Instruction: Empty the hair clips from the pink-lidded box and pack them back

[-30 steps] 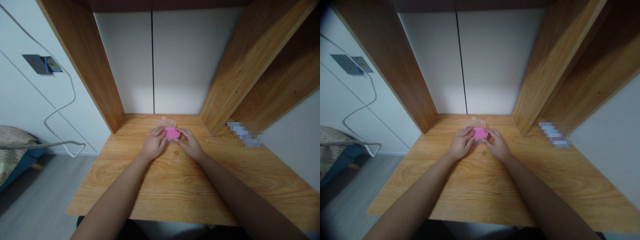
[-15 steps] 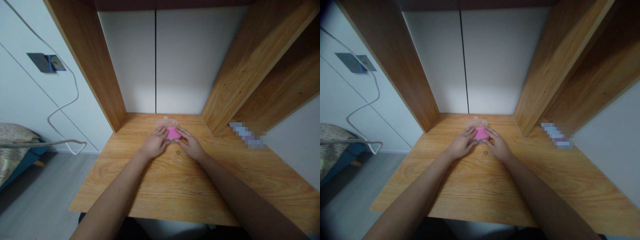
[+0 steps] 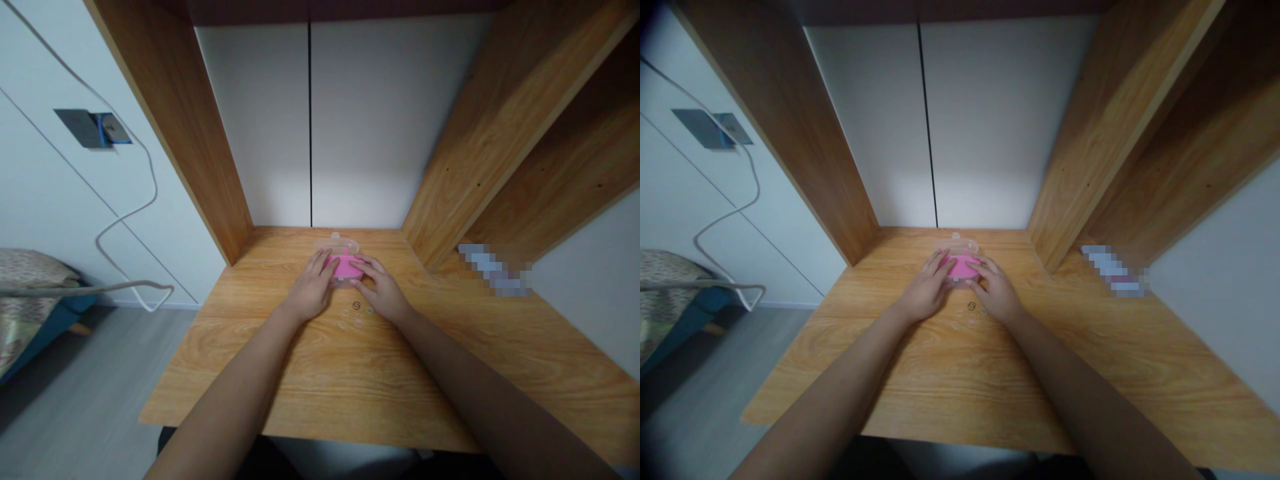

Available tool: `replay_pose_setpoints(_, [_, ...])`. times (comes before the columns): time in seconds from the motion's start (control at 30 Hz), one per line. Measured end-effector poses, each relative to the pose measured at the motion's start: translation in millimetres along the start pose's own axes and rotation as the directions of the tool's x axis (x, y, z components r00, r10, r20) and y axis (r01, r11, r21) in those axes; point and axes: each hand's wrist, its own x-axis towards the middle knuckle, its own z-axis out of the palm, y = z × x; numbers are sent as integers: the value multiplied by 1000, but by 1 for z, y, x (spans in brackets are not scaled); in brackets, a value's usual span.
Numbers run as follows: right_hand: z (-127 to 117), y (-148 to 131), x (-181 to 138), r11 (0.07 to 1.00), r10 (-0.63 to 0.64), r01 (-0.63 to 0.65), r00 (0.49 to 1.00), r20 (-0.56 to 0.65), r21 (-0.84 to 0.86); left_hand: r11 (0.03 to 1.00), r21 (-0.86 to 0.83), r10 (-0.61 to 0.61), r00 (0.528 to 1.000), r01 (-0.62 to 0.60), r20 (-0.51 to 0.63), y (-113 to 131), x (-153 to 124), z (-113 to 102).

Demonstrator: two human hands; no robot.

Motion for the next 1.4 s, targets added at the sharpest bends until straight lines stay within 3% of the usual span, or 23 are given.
replay_pose_setpoints(0.37, [1, 4, -2, 1000, -8, 8, 1000, 17, 16, 1000, -14, 10, 1000, -10, 18, 2, 1, 0])
replay_pose_setpoints(0.5, [0, 3, -1, 1000, -9, 8, 1000, 16, 12, 1000, 24, 20, 1000, -20, 1, 12, 3, -8])
replay_pose_setpoints(0.63, [-1, 0, 0, 999, -32, 32, 999, 9, 29, 992, 49, 116, 991, -113, -70, 29, 4, -19])
replay_pose_setpoints(0.73, [-1, 0, -1, 999, -26, 26, 1000, 8, 27, 979, 19, 204, 979, -204, -14, 40, 3, -21])
replay_pose_setpoints(0.83, [0, 2, -2, 1000, -10, 10, 1000, -9, 14, 978, -5, 207, 972, -208, 107, 47, 2, -16])
replay_pose_setpoints(1.0, [1, 3, -2, 1000, -6, 6, 1000, -2, 14, 988, 116, 65, 954, -103, 292, 50, 4, -2])
replay_pose_setpoints(1.1, [1, 3, -2, 1000, -5, 6, 1000, -3, 20, 982, 187, -32, 941, -34, 336, 52, 5, 3])
replay_pose_setpoints(1.4, [1, 6, -2, 1000, -18, 18, 1000, -11, 19, 980, 198, -82, 918, 4, 389, 58, 9, -1])
